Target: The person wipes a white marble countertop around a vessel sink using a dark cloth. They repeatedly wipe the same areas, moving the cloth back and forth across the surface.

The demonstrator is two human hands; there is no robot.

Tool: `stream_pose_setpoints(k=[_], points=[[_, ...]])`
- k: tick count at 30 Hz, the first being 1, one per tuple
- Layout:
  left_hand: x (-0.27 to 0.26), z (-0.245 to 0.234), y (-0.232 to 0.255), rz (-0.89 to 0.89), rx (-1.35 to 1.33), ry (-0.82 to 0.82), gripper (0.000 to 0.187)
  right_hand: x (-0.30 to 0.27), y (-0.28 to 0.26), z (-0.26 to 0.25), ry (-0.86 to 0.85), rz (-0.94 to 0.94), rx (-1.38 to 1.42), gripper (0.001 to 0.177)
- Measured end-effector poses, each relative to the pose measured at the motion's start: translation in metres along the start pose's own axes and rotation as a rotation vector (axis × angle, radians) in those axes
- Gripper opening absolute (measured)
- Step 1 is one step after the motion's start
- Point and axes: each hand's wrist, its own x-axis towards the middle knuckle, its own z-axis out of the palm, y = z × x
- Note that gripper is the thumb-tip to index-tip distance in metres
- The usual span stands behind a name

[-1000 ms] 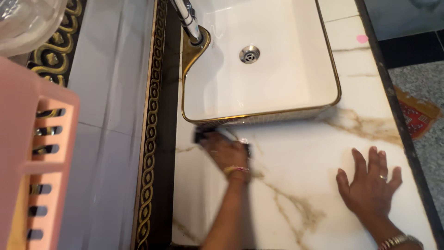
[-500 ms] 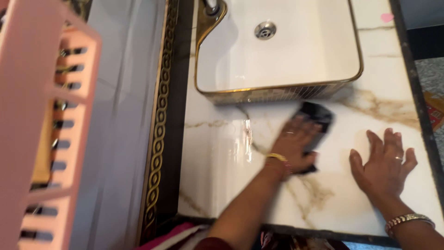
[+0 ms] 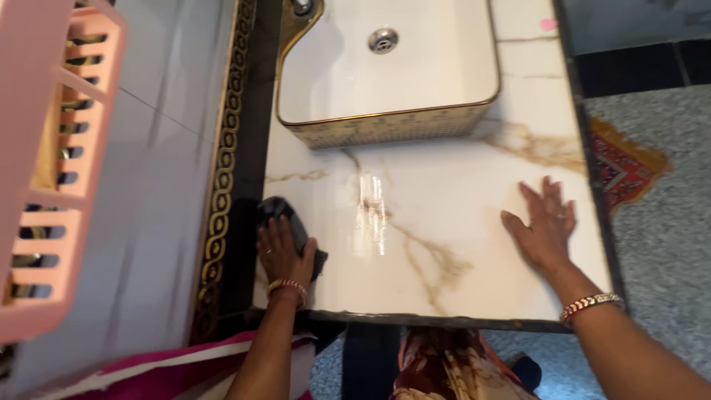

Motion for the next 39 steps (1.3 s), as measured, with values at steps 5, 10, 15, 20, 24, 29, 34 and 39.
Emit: stream_pose_setpoints(k=[5,10,15,20,24,29,34,39], points=[[-0.029,0.009,0.024,-0.206,0.003,-0.022,0.099,-0.018,0.005,-0.015,-0.014,0.302,0.530,0.052],[-0.062,0.018,0.107,-0.273,-0.033,-0.002,0.099,-0.047,0.019,-0.048,-0.028,0.370,0.815,0.042],[-0.102,0.043,0.246,-0.310,-0.093,-0.153,0.105,-0.041,0.062,-0.112,-0.136,0.267,0.984,0.041],[-0.115,0.062,0.380,-0.144,-0.230,-0.257,0.093,-0.035,0.101,-0.164,-0.257,0.202,0.795,0.044],[-0.151,0.050,0.427,-0.142,-0.177,-0.375,0.106,-0.038,0.117,-0.195,-0.367,0.163,0.773,0.046],[-0.200,0.019,0.408,-0.127,-0.135,-0.408,0.117,-0.027,0.139,-0.225,-0.430,0.110,0.762,0.051],[-0.209,0.000,0.416,-0.135,0.052,-0.467,0.125,-0.005,0.160,-0.240,-0.468,0.119,0.698,0.053],[-0.204,-0.008,0.446,-0.095,0.063,-0.377,0.131,0.036,0.172,-0.222,-0.518,0.123,0.673,0.054]])
